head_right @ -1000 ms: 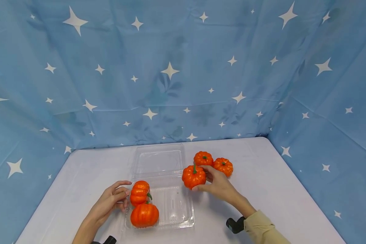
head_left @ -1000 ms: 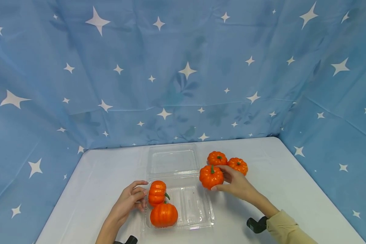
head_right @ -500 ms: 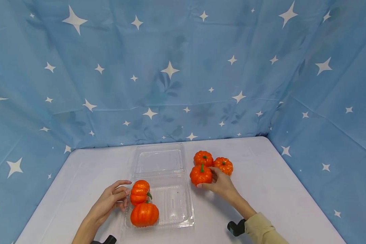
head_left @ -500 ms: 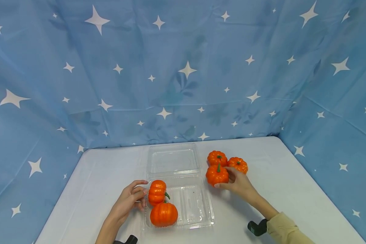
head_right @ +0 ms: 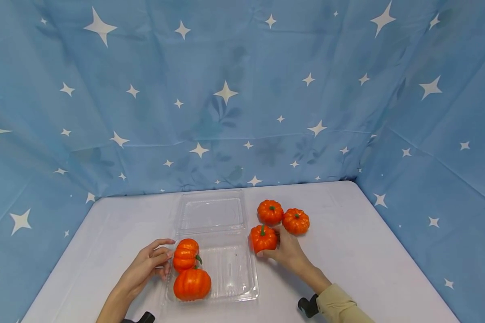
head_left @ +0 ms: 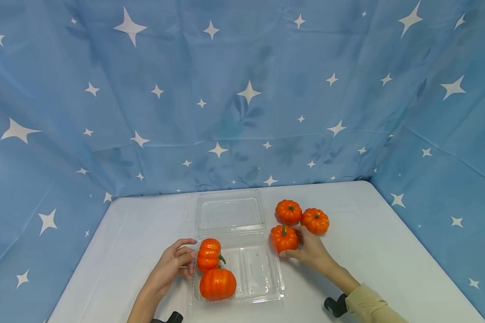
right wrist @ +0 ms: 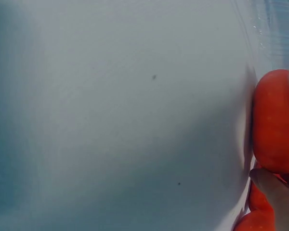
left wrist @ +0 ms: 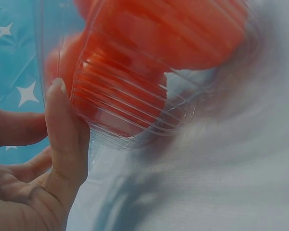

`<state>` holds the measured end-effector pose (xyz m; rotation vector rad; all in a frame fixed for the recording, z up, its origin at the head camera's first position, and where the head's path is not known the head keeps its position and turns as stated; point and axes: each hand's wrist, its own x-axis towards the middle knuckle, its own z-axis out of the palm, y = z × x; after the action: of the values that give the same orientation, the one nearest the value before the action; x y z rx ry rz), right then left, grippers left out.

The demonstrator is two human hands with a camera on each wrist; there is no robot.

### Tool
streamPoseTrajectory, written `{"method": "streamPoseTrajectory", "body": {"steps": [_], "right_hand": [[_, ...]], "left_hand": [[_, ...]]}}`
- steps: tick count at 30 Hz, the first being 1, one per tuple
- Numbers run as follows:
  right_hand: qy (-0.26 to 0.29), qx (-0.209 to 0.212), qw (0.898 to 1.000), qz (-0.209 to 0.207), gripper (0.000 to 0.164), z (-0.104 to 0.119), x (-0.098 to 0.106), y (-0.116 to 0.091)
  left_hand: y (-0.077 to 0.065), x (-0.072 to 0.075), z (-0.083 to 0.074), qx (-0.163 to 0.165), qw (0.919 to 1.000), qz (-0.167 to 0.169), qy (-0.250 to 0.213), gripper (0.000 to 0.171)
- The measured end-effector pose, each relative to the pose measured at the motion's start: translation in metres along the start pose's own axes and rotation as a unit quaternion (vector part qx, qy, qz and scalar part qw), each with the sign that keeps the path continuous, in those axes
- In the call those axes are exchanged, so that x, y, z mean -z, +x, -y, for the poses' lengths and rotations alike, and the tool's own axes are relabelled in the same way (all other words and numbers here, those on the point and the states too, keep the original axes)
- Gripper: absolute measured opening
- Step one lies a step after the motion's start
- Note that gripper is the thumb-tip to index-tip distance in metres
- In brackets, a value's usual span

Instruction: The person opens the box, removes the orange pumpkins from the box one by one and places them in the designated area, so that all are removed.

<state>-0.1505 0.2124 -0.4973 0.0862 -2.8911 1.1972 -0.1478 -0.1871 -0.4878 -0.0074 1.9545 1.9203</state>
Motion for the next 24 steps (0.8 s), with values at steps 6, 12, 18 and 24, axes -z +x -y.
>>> {"method": "streamPoseTrajectory", "body": {"steps": [6,12,18,24], "right_hand": [[-0.022,0.024,0.999,-0.016,0.079,-0.0003,-0.0022,0.003],[-0.024,0.017,0.999,-0.024,0.08,0.0016,-0.0053,0.0059],[-0.021,-0.004,0.999,-0.028,0.083,0.0035,-0.0081,0.0068],[-0.024,-0.009,0.999,-0.037,0.084,0.0049,-0.0088,0.0073]], "left_hand": [[0.0004,0.0007,-0.0003,-0.002,1.0,0.003,-0.003,0.051],[-0.0001,0.0008,0.0005,-0.002,1.0,0.002,-0.003,0.051],[-0.0003,0.0006,0.0007,-0.004,1.0,0.005,-0.003,0.051],[-0.001,0.0007,0.0002,-0.005,1.0,0.005,-0.003,0.051]]}}
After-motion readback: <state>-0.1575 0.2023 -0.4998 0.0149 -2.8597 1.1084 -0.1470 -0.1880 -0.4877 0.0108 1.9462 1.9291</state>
